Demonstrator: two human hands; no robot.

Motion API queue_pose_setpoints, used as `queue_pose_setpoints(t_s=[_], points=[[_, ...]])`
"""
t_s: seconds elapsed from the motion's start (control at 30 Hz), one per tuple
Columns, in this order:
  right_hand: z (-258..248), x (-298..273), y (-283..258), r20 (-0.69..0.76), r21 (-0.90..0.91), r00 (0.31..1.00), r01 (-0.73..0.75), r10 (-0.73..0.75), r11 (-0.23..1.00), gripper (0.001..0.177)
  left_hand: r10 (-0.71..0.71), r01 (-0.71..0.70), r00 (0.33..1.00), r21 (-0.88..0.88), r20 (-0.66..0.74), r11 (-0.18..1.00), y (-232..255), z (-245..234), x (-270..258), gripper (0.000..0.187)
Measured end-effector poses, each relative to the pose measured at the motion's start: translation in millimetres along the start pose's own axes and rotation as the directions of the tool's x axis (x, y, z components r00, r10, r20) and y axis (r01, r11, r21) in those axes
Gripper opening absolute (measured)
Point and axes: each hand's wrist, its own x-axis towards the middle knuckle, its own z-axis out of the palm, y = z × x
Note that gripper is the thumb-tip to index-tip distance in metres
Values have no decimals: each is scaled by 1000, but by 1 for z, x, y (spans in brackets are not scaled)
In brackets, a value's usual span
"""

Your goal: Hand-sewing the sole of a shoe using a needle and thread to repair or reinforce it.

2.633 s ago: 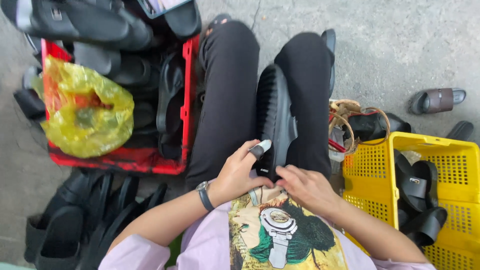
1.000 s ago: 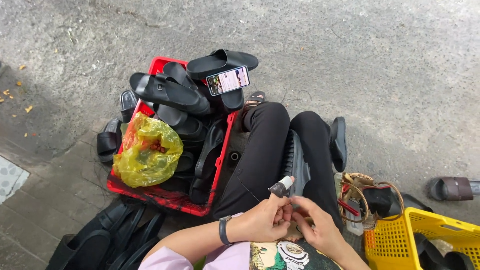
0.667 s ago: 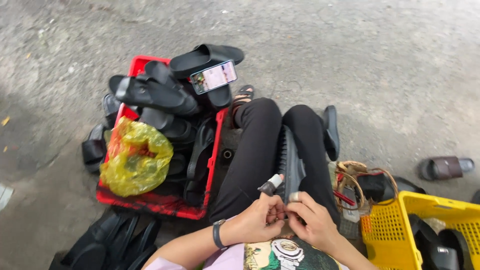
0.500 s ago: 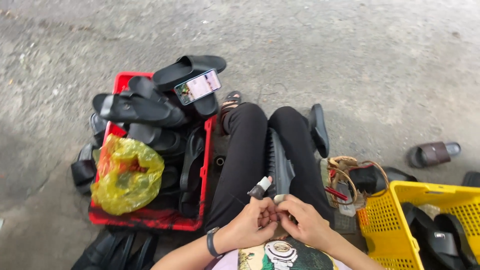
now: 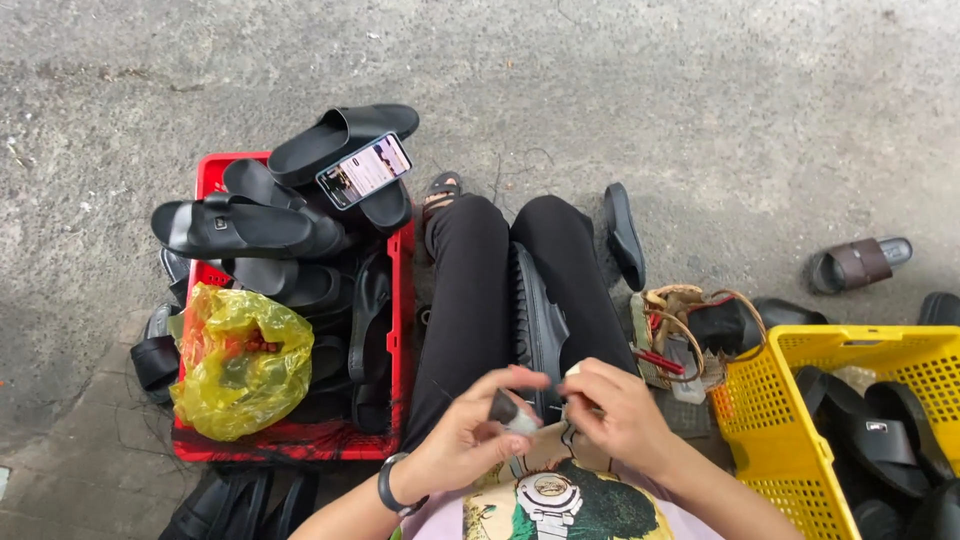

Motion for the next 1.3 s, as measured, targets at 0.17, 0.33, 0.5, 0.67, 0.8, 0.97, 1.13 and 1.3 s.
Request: queue_pose_setpoints(t_s=[0.17,0.33,0.5,0.67,0.8,0.97,1.13,1.3], points=[[4,6,-10,154,-135,975,181,-160,974,11,13,-23,997,134,79,991,-18,1,0,13],[19,-36,20,312,-548,950,191,-13,815,16,-330,338,905,-16,-268,941,-65,-5,-20,19],[17,-46,31,335,-578,942,213,-10,788,22,-433,435,860,-55,-270,899,-93,12,-17,30],[4,-52,40,362,-387,931,188,-40,903,36,-511,488,859,257,29,834,-80,6,-1,50],[-29,-41,22,433,-504,901,242,0,829,46,-444,401,896,370,34,838,-64,-1,2,23],[-161,-62,100,-137,-933,713,-326,688,152,32,69,-40,997,937,17,346,-70,-34,-24,6],[-222,-83,116,-362,-741,927,-349,96,574,45,432,36,893,977,-125,208,-110,-97,-39,3],[-240,-92,159,-543,-729,839,-450,-37,516,44,222,422,833,842,-506,337,-171,-148,-57,19]])
